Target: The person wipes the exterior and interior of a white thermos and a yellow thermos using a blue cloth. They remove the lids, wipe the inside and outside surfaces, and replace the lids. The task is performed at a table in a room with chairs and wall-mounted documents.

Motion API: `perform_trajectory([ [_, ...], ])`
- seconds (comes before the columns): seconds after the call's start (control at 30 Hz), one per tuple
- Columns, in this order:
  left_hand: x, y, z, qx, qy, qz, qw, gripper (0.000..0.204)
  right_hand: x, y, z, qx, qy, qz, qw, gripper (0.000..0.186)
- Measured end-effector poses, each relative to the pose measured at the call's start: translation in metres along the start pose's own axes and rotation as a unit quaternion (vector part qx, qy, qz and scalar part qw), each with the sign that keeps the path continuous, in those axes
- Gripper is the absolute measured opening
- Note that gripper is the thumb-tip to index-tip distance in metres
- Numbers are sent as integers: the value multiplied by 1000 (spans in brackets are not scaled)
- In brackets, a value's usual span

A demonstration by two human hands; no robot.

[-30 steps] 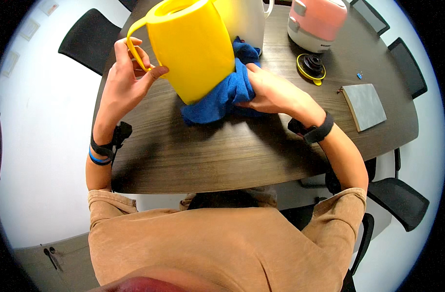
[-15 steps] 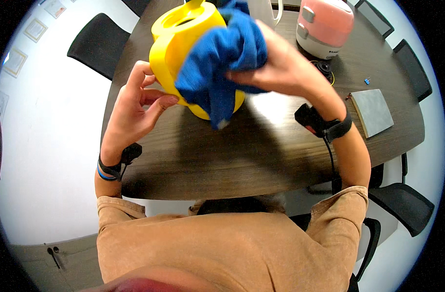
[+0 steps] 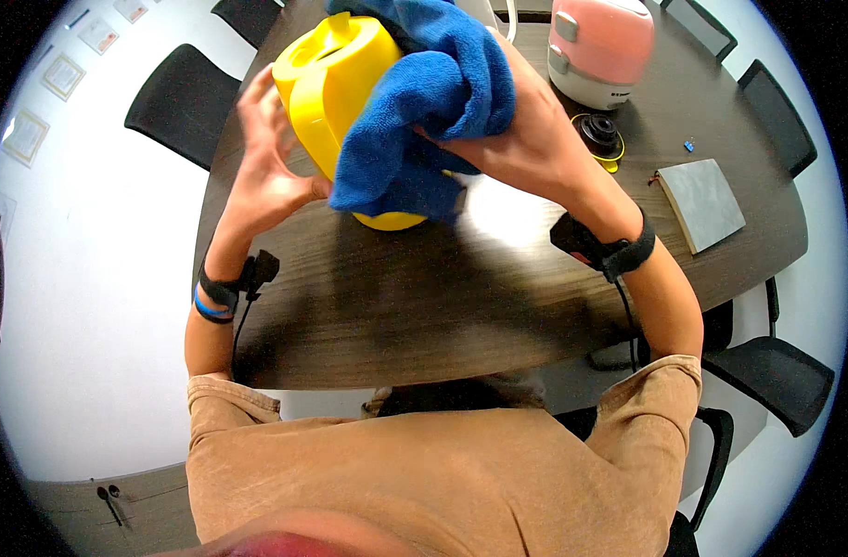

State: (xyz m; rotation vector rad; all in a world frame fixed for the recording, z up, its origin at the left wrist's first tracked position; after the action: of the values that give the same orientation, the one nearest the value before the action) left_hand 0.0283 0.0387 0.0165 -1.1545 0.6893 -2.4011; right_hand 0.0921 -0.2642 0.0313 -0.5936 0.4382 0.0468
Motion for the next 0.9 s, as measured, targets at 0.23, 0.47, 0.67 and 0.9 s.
perform_trajectory([
  [0.23,6,27,-1,-39,-87,-113,989,139,5,19,-15,-76,58,-77,992,60],
  [0.47,13,28,-13,-17,-83,-26,996,133,4,6,-17,-87,46,-119,988,60],
  [0.67,22,17,-15,-9,-114,41,993,120,39,33,-58,-284,164,-92,940,71],
  [0.9,-3,13,-18,-52,-44,39,997,121,-4,16,-45,-240,122,-83,959,53],
])
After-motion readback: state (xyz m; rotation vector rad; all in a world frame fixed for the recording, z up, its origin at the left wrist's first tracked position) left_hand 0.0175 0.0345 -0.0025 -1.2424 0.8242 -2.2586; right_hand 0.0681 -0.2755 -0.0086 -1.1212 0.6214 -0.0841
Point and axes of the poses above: each hand's wrist, its own z-axis towards the middle knuckle, its own y-axis out of the palm, x = y × z, the point moved 2 cm from there along z, towards the middle knuckle, and after that the axes turned 1 degree about z, right-handed, at the moved point
